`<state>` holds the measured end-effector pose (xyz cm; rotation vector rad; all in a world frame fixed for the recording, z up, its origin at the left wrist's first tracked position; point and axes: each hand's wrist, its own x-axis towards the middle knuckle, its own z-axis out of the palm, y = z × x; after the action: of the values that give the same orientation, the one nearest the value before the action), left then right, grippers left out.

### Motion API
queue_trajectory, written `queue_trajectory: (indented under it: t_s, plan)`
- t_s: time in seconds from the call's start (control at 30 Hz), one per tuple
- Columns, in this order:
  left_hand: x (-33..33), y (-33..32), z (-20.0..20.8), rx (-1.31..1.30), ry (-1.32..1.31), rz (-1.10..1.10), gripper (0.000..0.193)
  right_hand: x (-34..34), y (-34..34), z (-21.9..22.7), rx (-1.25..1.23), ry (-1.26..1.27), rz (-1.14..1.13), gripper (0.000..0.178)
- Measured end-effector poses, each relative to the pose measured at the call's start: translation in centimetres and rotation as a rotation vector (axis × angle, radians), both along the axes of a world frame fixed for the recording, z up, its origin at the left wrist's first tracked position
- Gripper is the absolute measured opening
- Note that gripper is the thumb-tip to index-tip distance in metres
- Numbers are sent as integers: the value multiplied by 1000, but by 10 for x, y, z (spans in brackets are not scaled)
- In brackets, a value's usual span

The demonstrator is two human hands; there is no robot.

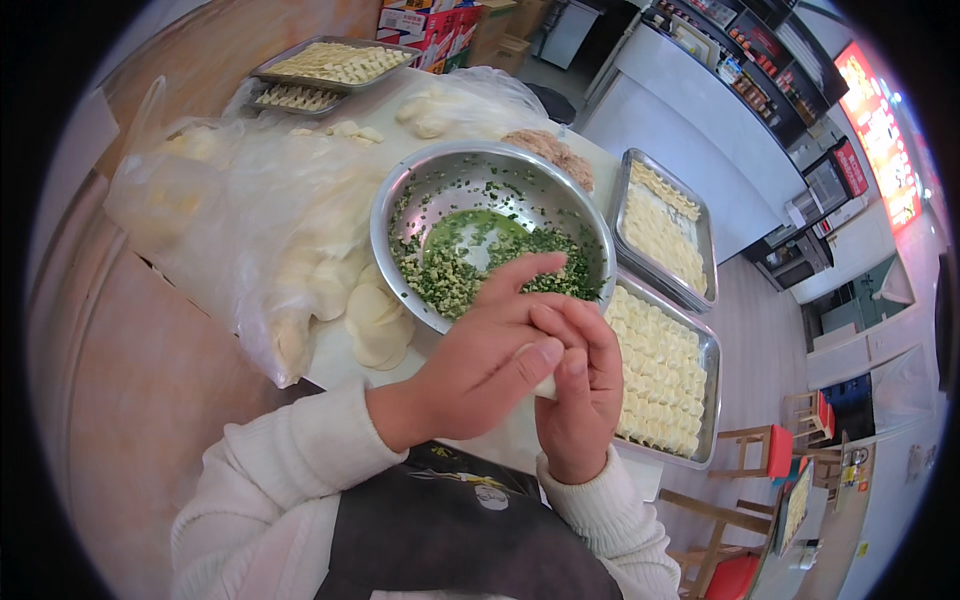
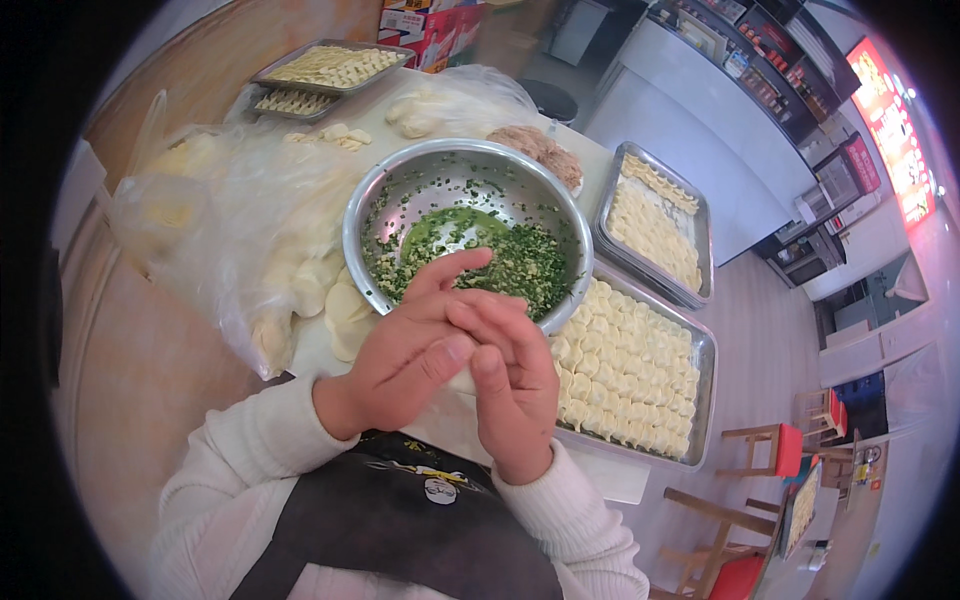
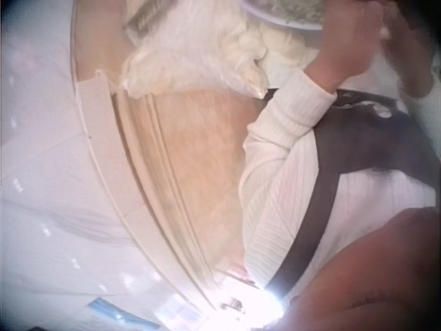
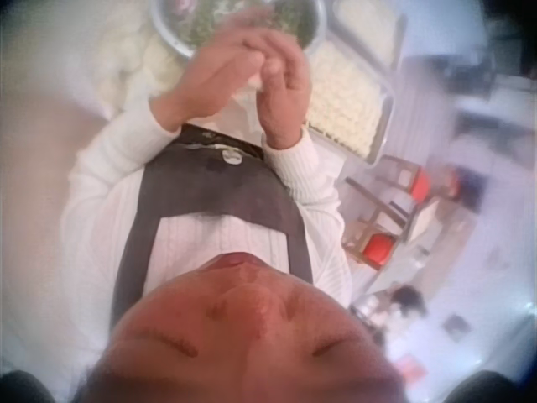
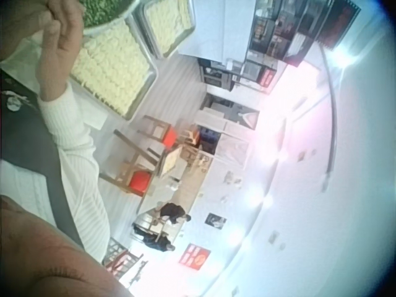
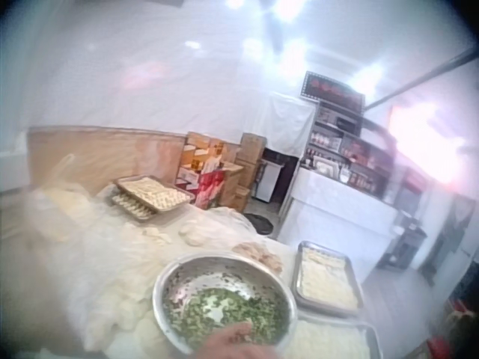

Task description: The person repeatedly scoops chopped green filling onto round dough wrappers, folds and pleats each dumpling, and places them in neat rows on metal trays. The process continues with consistent hand motions and placement of finished dumplings.

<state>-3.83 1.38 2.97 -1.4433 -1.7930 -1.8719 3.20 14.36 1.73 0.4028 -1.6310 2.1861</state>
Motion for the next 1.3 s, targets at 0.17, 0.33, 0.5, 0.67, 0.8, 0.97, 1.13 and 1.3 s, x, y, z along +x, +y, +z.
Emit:
queue_trajectory:
  t_s: [0.17,0.33,0.5,0.67,0.8,0.97,1.13,1.3]
  plan:
    - [2,-1,-5,8,-34,7,26,-1,3,-8,379,178,-120,65]
    - [9,1,-7,6,-149,-40,30,-11,5,6,476,123,-8,58]
    - [19,1,-3,52,-263,-74,30,-20,4,21,541,151,31,42]
    - [27,1,-3,105,-358,-78,31,-23,1,17,637,273,-132,39]
    - [33,4,-8,91,-288,21,28,-26,2,9,710,326,-207,39]
    - [35,8,-16,77,-256,104,30,-29,3,3,699,335,-174,39]
    - [10,1,-25,29,-227,-123,53,-20,4,-3,478,113,101,46]
    - [-5,-9,-34,-375,409,446,69,-4,5,-17,-416,-263,263,46]
